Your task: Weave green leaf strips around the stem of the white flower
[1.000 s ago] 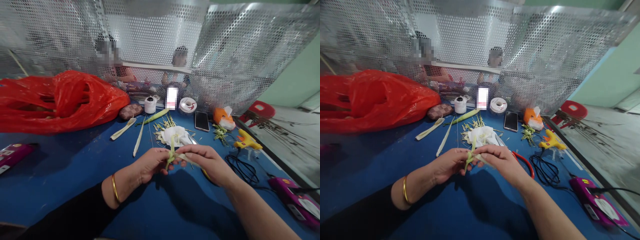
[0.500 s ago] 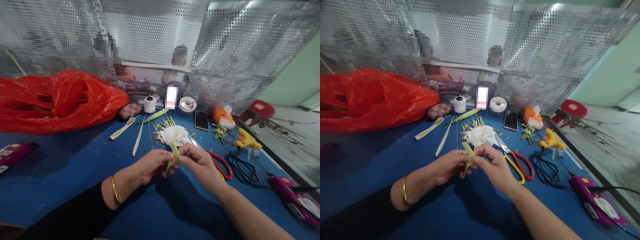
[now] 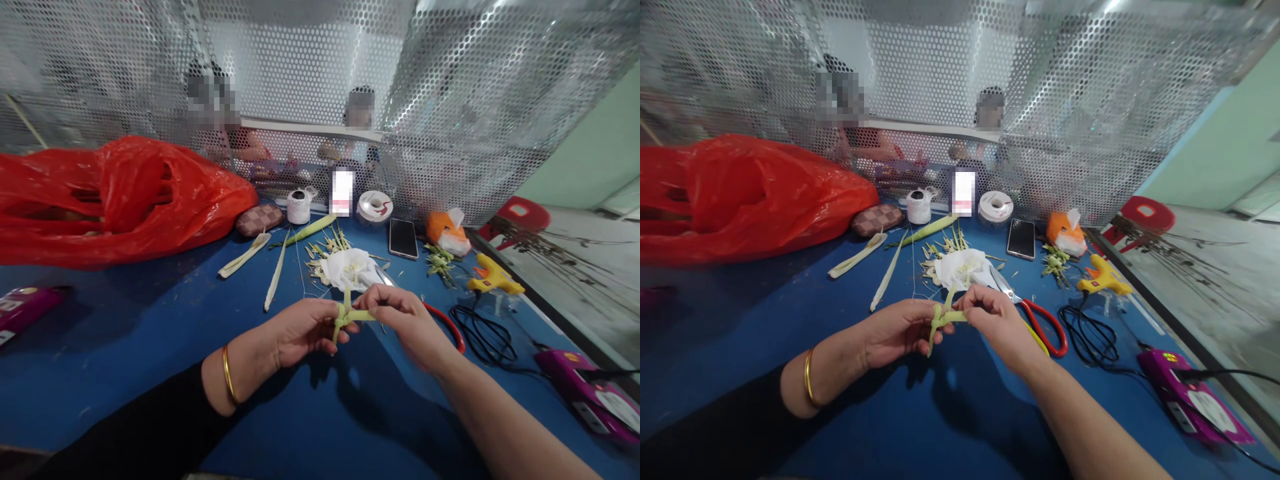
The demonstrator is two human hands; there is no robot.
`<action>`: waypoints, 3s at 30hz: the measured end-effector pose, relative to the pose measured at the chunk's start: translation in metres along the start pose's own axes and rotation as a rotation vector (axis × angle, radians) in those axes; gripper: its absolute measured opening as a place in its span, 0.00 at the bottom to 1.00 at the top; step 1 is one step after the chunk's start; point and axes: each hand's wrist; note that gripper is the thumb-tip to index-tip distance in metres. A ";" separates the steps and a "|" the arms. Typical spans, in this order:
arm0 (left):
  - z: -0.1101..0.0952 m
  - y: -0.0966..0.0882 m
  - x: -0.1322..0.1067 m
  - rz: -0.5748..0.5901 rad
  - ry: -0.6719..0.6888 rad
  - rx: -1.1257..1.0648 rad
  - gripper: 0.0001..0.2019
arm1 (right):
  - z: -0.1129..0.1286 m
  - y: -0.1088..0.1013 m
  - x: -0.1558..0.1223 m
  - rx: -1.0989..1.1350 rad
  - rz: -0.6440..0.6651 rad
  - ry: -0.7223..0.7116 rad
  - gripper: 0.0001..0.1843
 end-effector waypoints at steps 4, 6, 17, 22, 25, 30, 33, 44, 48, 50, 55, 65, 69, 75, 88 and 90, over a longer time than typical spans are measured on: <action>0.000 -0.001 0.000 0.009 -0.025 -0.030 0.09 | 0.000 0.002 0.001 -0.030 -0.025 0.021 0.07; 0.000 -0.001 0.000 0.030 -0.020 -0.029 0.10 | 0.001 0.002 0.001 -0.070 -0.034 0.033 0.07; -0.003 -0.001 -0.001 0.096 0.002 -0.159 0.15 | -0.001 0.001 0.002 -0.271 -0.079 -0.010 0.07; -0.002 -0.001 0.000 0.090 0.007 -0.177 0.14 | -0.001 0.008 0.000 -0.291 -0.107 -0.063 0.07; 0.000 0.001 0.000 0.056 0.056 -0.100 0.12 | -0.002 0.010 -0.001 -0.297 -0.140 -0.119 0.07; 0.004 0.006 0.001 -0.031 0.154 0.046 0.16 | -0.005 0.014 -0.001 -0.260 -0.205 -0.070 0.06; 0.006 0.009 0.001 -0.110 0.219 0.097 0.17 | -0.006 0.017 0.001 -0.174 -0.245 -0.039 0.06; 0.007 0.011 0.002 -0.122 0.243 0.055 0.18 | -0.006 0.019 -0.001 -0.264 -0.296 -0.152 0.04; 0.009 0.012 0.002 -0.153 0.255 0.091 0.18 | -0.012 0.021 -0.001 -0.329 -0.350 -0.160 0.05; 0.011 0.013 0.002 -0.173 0.255 0.116 0.18 | -0.015 0.021 -0.002 -0.452 -0.373 -0.174 0.05; 0.013 0.012 0.004 -0.184 0.273 0.107 0.18 | -0.015 0.022 -0.004 -0.575 -0.340 -0.225 0.04; 0.003 0.004 0.001 -0.173 0.208 -0.099 0.15 | -0.004 0.005 0.006 -0.251 -0.137 -0.174 0.06; 0.008 0.005 0.002 -0.129 0.209 -0.029 0.18 | -0.006 0.007 0.006 -0.273 -0.178 -0.154 0.06; 0.011 0.009 0.003 -0.113 0.185 0.000 0.19 | -0.010 0.012 0.004 -0.143 -0.124 -0.082 0.07; 0.010 0.007 0.002 -0.124 0.173 -0.054 0.16 | -0.008 0.008 0.005 -0.263 -0.125 -0.096 0.07; 0.011 0.009 0.002 -0.122 0.176 -0.010 0.16 | -0.009 0.010 0.004 -0.265 -0.095 -0.099 0.07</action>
Point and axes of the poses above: each hand's wrist, its own x-axis towards the middle knuckle, its own y-axis out of the palm, z = x × y, and after that the axes turned 8 degrees about z, right-handed
